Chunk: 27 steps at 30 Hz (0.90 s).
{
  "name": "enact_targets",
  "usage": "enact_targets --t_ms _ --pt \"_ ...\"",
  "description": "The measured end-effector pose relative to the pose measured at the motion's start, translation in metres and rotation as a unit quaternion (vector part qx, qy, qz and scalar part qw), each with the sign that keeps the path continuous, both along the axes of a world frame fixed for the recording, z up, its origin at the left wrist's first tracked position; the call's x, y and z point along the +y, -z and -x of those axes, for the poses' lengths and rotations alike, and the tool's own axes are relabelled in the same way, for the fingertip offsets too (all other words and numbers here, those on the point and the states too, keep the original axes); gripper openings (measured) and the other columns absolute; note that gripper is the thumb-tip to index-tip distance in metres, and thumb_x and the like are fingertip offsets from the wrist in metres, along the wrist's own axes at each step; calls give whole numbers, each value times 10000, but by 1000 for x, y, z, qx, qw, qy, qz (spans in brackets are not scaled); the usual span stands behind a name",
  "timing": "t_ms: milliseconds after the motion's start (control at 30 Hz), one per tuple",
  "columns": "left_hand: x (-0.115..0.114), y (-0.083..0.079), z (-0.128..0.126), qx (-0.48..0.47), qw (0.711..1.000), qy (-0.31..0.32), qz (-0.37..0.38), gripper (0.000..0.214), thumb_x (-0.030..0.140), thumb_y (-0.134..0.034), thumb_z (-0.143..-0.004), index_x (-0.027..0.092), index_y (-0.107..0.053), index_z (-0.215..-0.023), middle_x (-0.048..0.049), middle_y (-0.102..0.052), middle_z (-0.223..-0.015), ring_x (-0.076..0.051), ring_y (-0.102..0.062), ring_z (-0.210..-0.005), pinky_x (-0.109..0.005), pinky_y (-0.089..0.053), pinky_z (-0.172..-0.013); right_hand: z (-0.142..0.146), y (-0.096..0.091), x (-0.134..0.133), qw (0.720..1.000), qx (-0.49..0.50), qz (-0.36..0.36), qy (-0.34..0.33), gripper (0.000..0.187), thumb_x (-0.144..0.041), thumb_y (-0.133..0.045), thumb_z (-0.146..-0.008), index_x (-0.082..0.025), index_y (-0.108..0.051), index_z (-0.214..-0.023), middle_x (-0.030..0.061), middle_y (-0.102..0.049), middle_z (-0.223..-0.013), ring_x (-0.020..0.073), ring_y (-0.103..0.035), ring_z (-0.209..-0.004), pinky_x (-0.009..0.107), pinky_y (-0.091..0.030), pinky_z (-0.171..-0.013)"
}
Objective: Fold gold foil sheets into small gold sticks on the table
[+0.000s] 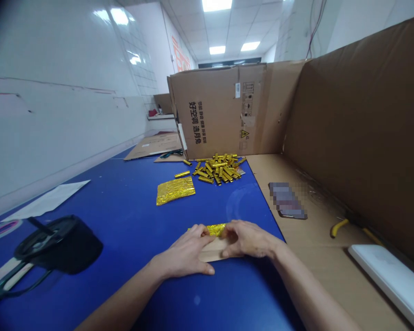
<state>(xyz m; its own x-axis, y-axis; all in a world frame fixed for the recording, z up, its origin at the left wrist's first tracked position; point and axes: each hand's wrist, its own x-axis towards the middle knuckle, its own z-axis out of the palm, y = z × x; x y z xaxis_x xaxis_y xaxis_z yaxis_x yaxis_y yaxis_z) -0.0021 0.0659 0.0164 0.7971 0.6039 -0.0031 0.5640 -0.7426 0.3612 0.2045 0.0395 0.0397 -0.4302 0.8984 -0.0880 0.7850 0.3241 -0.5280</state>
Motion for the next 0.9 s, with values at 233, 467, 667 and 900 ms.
enact_targets --t_ms 233,467,667,900 --pt "5 -3 1 -3 1000 -8 21 355 439 -369 -793 220 -535 -1017 -51 -436 -995 -201 -397 -934 -327 -329 -820 -6 8 4 999 14 21 -25 134 -243 -556 -662 -197 -625 -767 7 -575 -780 157 -500 -761 244 -361 -693" --pt "9 6 -3 -31 999 -28 -11 310 295 -285 -859 203 -580 -880 -29 -478 -850 -154 -429 -834 -266 -350 -758 -12 28 15 989 120 71 56 250 -334 -448 -740 -134 -567 -649 -34 -493 -555 90 -431 -520 196 -341 -503" --pt "11 14 -4 -25 998 -40 -33 247 217 -357 -827 229 -573 -946 -24 -488 -891 -153 -434 -853 -255 -350 -761 -2 27 12 995 21 26 91 149 -255 -481 -688 -162 -577 -622 -32 -535 -547 95 -460 -524 187 -300 -471" --pt "10 15 -7 -14 998 -44 -32 271 184 -457 -749 232 -554 -998 -31 -485 -899 -165 -437 -889 -258 -350 -788 4 30 11 988 -66 -57 130 71 -186 -506 -650 -203 -575 -643 -10 -564 -654 125 -493 -604 215 -297 -534"
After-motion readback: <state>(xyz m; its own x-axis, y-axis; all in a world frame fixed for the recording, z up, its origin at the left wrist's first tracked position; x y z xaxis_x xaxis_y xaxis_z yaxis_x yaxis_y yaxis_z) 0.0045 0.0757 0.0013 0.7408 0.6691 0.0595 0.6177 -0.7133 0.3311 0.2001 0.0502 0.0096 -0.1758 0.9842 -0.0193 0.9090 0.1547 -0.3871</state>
